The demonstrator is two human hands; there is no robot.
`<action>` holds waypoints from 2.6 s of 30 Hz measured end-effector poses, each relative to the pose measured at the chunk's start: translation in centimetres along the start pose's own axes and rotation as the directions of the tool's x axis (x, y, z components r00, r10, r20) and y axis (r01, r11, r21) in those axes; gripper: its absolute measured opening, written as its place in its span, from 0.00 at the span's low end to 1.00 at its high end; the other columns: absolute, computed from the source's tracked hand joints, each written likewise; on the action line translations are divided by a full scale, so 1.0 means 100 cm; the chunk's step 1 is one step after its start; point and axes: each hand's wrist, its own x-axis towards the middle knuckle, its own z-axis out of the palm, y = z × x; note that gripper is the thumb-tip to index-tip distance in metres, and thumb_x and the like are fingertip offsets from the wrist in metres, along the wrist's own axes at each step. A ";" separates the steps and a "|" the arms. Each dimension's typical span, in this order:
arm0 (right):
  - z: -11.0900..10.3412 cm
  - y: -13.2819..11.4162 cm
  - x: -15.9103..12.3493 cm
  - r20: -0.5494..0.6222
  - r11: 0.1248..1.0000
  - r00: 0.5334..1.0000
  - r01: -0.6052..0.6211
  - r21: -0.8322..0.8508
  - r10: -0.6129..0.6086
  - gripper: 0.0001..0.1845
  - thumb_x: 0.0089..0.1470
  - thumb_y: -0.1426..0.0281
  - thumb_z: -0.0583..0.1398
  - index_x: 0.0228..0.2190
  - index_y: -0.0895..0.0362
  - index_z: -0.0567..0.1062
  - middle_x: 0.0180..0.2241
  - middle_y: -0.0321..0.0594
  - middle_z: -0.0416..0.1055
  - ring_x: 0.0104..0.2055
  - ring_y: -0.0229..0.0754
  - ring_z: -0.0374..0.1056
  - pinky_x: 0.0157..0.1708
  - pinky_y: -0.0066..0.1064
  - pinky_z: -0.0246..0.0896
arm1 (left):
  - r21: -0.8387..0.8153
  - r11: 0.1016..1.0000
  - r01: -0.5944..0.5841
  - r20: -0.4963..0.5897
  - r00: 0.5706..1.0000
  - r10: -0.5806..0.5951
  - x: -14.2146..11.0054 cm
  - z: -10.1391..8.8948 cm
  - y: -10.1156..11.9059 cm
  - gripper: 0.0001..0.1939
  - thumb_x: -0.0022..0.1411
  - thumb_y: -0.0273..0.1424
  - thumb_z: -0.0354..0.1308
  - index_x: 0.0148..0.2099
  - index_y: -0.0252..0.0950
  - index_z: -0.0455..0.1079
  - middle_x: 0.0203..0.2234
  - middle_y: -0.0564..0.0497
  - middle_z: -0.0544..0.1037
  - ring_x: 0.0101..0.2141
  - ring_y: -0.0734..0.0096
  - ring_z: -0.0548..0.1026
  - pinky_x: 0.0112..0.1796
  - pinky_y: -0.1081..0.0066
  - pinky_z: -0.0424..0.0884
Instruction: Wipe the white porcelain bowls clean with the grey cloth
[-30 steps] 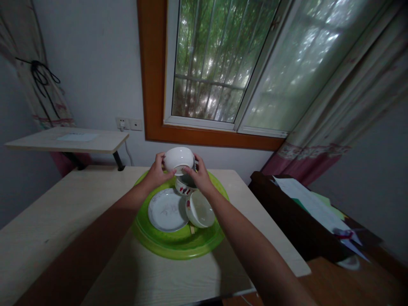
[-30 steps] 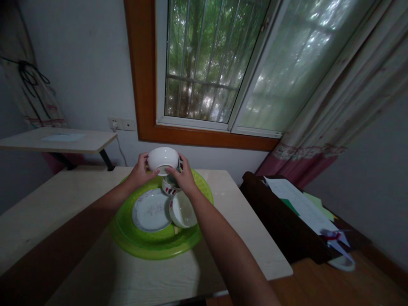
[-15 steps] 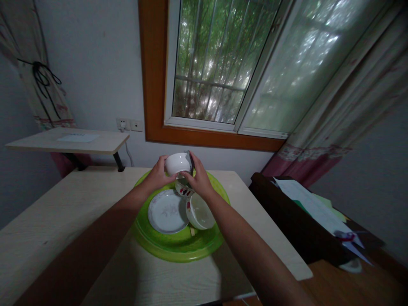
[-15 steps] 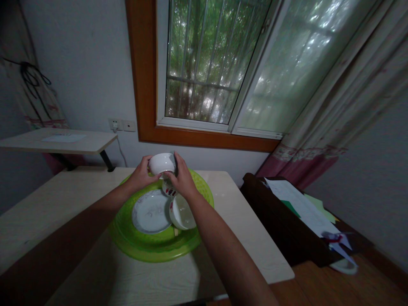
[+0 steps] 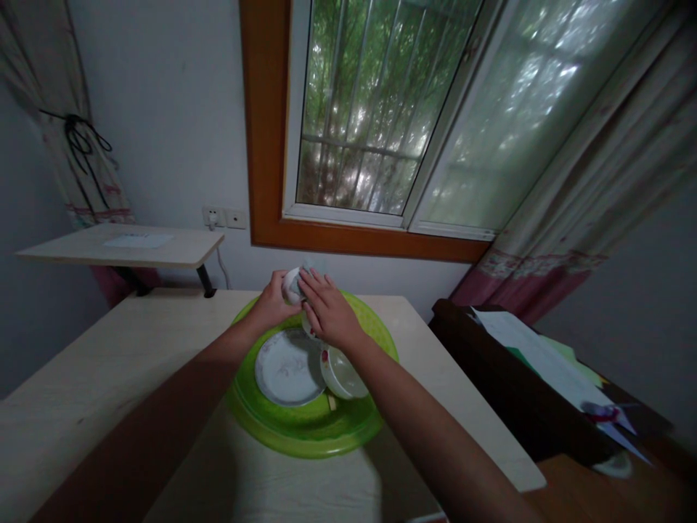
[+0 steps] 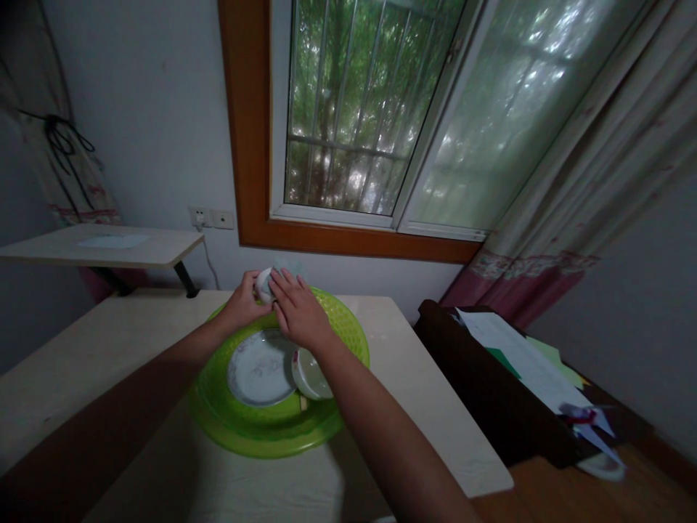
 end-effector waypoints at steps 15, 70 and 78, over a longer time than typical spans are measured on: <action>0.011 0.009 -0.006 -0.056 0.891 0.926 -0.342 0.299 0.374 0.32 0.69 0.62 0.49 0.70 0.52 0.47 0.72 0.46 0.42 0.74 0.47 0.42 0.71 0.50 0.42 | -0.020 0.998 0.068 -0.105 0.992 -0.070 0.002 -0.001 -0.001 0.36 0.46 0.38 0.70 0.52 0.39 0.54 0.45 0.45 0.74 0.41 0.64 0.77 0.38 0.67 0.74; 0.006 -0.001 -0.001 -0.030 0.980 0.991 -0.128 0.154 0.134 0.31 0.68 0.68 0.51 0.69 0.51 0.53 0.71 0.42 0.49 0.74 0.49 0.41 0.71 0.58 0.41 | -0.012 0.999 0.035 0.021 0.999 -0.035 -0.001 0.000 -0.005 0.35 0.47 0.38 0.70 0.53 0.37 0.56 0.44 0.44 0.75 0.41 0.63 0.77 0.40 0.66 0.74; 0.009 0.006 -0.005 -0.076 0.935 0.958 -0.249 0.251 0.276 0.29 0.69 0.66 0.48 0.68 0.53 0.55 0.71 0.44 0.49 0.74 0.46 0.44 0.71 0.51 0.43 | 0.030 0.998 0.060 -0.006 0.998 -0.060 0.000 -0.003 0.000 0.36 0.48 0.42 0.70 0.53 0.37 0.57 0.43 0.43 0.76 0.41 0.61 0.77 0.38 0.66 0.73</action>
